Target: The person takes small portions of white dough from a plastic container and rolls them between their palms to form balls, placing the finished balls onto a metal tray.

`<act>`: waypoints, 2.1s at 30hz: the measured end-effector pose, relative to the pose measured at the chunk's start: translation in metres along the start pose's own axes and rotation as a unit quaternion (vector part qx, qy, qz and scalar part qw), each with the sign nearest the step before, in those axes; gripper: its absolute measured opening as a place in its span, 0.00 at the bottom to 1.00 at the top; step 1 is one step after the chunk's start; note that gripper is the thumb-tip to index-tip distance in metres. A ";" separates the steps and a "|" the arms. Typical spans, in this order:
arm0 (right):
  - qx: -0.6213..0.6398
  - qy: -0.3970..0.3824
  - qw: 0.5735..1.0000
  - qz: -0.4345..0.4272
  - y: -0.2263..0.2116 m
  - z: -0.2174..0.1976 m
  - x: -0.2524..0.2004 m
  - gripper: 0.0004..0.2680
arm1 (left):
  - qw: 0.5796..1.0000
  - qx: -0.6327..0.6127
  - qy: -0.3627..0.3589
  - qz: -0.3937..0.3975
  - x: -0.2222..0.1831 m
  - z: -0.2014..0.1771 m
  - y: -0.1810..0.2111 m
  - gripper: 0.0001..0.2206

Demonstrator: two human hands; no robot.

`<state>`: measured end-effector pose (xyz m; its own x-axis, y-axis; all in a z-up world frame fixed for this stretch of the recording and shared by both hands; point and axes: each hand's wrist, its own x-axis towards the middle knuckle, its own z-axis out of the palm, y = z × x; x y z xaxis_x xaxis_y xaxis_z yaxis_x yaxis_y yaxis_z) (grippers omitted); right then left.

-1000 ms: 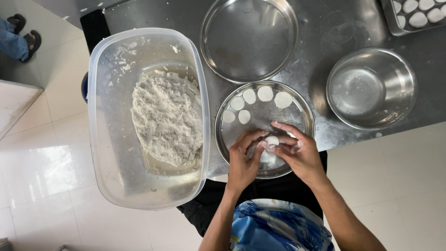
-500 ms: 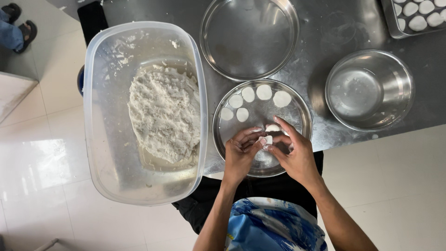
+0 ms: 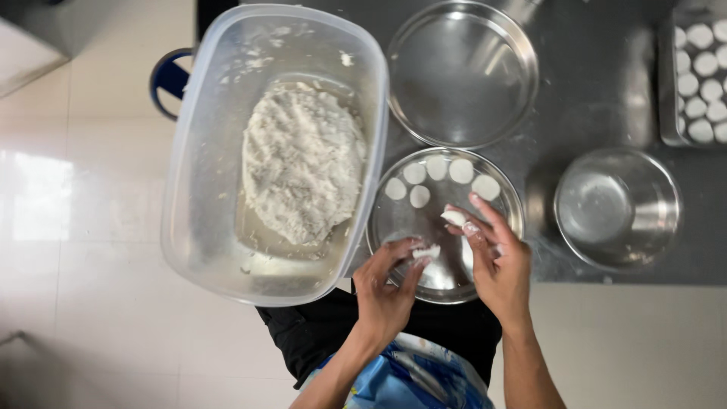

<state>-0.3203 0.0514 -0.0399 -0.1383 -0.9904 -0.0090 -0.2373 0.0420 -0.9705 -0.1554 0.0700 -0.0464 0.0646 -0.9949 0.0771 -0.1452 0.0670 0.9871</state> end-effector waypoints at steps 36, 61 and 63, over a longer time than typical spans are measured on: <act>-0.058 -0.066 0.995 -0.045 -0.022 0.040 -0.004 0.09 | 0.998 0.037 -0.020 0.037 0.027 -0.054 0.042 0.14; 0.128 0.015 0.981 0.145 0.043 0.014 -0.007 0.09 | 0.995 -0.006 -0.055 -0.086 0.030 0.010 -0.007 0.18; 0.103 0.014 0.985 0.141 0.050 0.011 -0.010 0.09 | 0.991 -0.022 -0.065 -0.112 0.027 0.013 -0.013 0.17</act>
<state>-0.3202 0.0620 -0.0909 -0.1985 -0.9390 -0.2810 0.0145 0.2838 -0.9588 -0.1650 0.0415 -0.0589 -0.0380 -0.9861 -0.1614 -0.0989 -0.1571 0.9826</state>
